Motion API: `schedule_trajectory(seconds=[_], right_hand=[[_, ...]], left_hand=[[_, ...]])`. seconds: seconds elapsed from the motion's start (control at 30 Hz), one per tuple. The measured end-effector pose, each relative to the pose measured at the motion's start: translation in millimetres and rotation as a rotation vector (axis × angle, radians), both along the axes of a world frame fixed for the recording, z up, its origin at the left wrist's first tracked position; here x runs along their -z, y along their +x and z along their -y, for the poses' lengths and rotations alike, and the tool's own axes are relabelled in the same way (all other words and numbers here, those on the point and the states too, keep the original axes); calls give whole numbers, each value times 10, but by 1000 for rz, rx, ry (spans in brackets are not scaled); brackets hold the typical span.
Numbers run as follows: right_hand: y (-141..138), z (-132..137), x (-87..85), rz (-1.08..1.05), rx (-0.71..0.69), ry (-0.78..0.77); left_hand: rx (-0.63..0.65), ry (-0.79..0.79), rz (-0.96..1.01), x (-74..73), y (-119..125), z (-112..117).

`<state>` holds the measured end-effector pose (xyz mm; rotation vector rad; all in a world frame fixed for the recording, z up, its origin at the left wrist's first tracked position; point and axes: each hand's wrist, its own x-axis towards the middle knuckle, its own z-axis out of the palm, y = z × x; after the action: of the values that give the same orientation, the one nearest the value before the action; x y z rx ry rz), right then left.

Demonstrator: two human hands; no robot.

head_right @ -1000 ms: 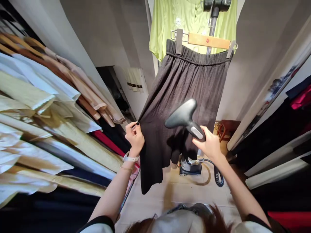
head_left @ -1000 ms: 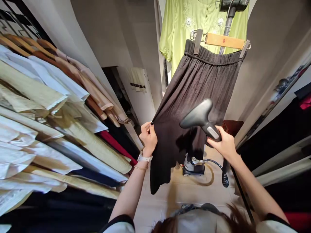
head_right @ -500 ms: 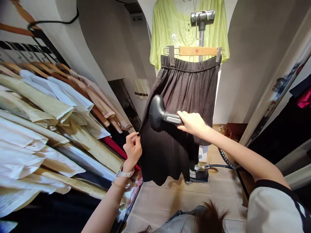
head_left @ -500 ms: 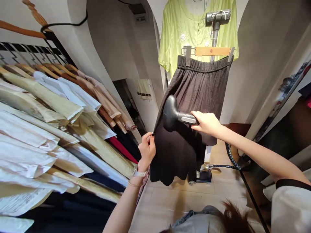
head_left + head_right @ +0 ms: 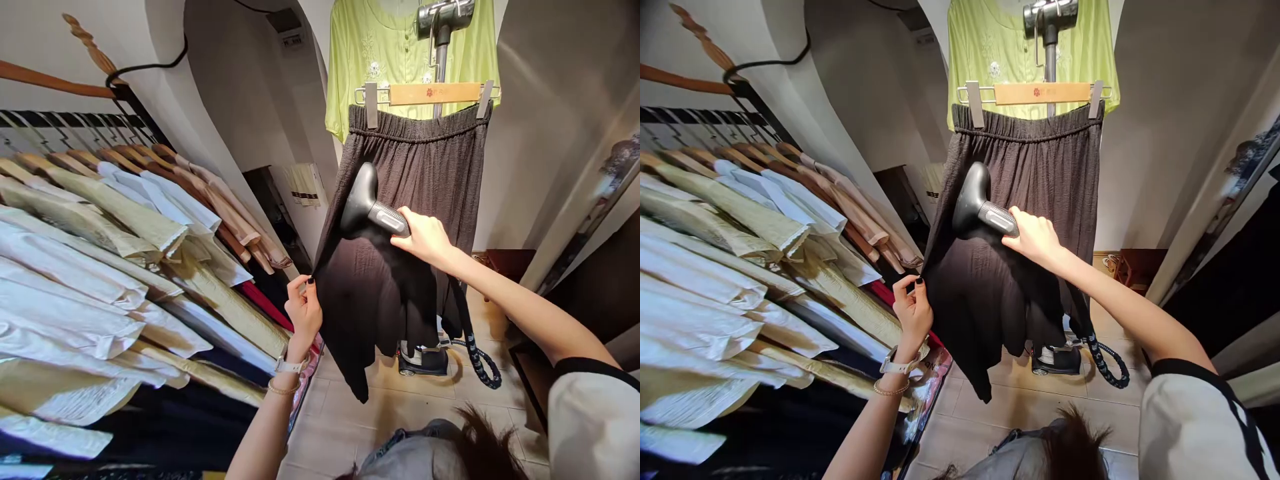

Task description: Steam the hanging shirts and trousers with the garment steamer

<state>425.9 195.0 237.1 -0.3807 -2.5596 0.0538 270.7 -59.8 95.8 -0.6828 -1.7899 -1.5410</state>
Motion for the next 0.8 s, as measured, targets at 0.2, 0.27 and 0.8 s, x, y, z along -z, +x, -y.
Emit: schedule_trajectory(seconds=[0.2,0.27,0.8], right_hand=[[-87,34,21,101,-62,25],[-132,36,-18,33,-22,15],[-155,-544,187,65,97,39]], left_hand=[[27,-49,88,25,-65,39],[17,-31,96,15,-75,49],[34,-8,116,32,-107,-6]])
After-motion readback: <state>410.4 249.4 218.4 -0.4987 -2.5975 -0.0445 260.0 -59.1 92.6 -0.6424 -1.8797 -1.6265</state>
